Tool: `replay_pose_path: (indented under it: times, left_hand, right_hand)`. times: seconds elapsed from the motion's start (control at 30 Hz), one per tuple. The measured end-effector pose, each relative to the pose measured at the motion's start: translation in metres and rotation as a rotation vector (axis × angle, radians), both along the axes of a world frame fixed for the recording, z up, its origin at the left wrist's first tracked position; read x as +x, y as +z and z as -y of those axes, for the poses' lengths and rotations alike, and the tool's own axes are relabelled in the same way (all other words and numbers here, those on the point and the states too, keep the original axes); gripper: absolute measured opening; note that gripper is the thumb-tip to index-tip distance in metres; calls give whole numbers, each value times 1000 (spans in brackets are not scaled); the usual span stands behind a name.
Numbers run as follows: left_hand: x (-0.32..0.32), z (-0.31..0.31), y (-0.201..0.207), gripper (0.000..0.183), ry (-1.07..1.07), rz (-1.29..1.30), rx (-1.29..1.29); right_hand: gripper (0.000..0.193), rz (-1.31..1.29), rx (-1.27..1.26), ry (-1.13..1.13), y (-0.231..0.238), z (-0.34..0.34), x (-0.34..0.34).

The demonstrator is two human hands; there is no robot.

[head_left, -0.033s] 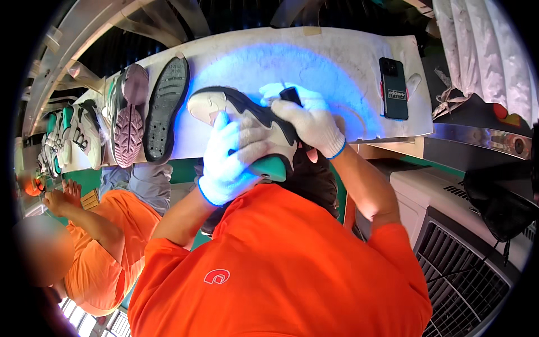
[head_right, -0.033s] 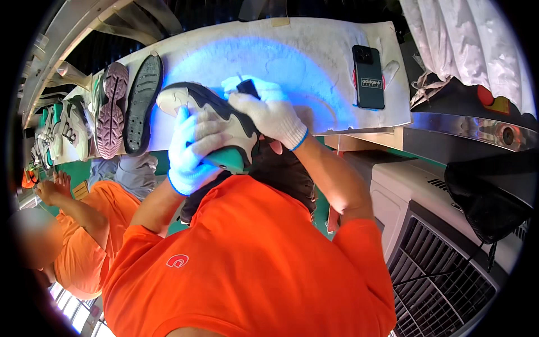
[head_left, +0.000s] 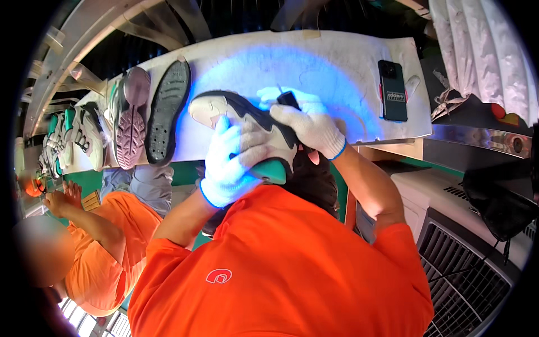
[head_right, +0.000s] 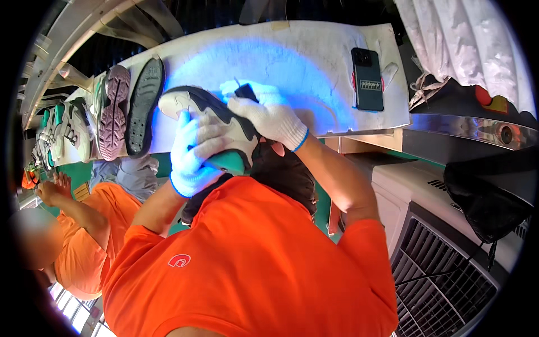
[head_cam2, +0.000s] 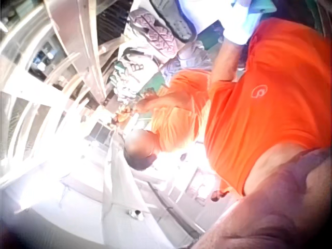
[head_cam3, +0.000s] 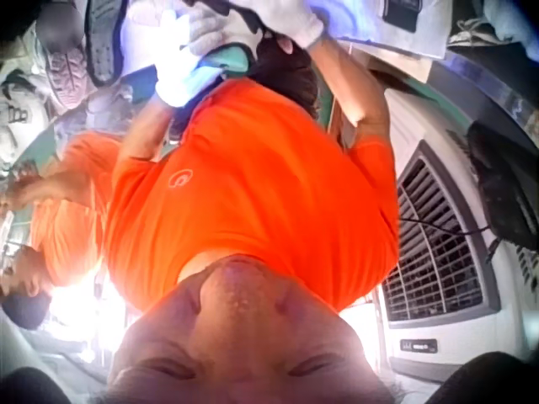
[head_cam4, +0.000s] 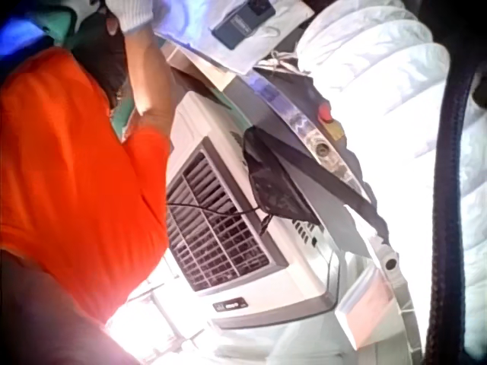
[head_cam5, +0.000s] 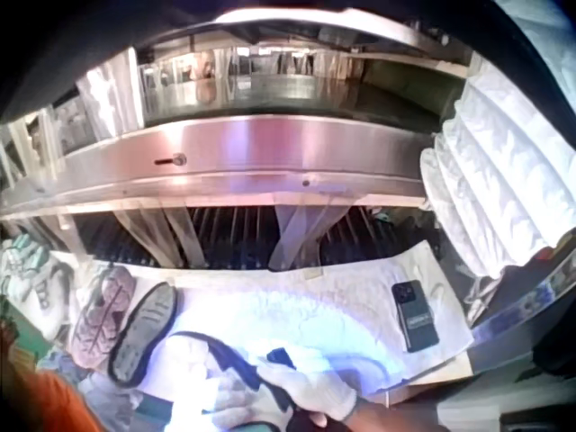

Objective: The person assembles a sneaker by inserting a black insole into the shoe and pressing it into place. They handle the shoe, turning it over to inspect the sole and upper, and use a small black tool to adjust the heel area.

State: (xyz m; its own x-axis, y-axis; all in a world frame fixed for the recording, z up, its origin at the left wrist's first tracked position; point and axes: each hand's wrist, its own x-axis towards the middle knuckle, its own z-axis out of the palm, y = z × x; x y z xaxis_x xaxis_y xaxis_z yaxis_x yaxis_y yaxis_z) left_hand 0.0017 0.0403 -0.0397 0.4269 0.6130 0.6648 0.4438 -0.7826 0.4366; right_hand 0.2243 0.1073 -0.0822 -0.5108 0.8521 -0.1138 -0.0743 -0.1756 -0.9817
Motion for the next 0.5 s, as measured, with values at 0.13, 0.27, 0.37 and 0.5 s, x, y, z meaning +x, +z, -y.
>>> replay_pose_path:
  times: [0.13, 0.27, 0.37, 0.5]
  left_hand:
    - [0, 5, 2, 48, 40, 8, -3]
    - [0, 5, -7, 51, 52, 49, 8]
    - [-7, 16, -17, 45, 26, 40, -43]
    - [-15, 30, -13, 48, 65, -66, -22]
  right_hand:
    - [37, -1, -203, 121, 9, -18, -6]
    - [39, 392, -28, 296, 43, -32, -18]
    - [42, 472, 338, 320, 40, -29, -31]
    - [38, 458, 196, 245, 38, -35, -52]
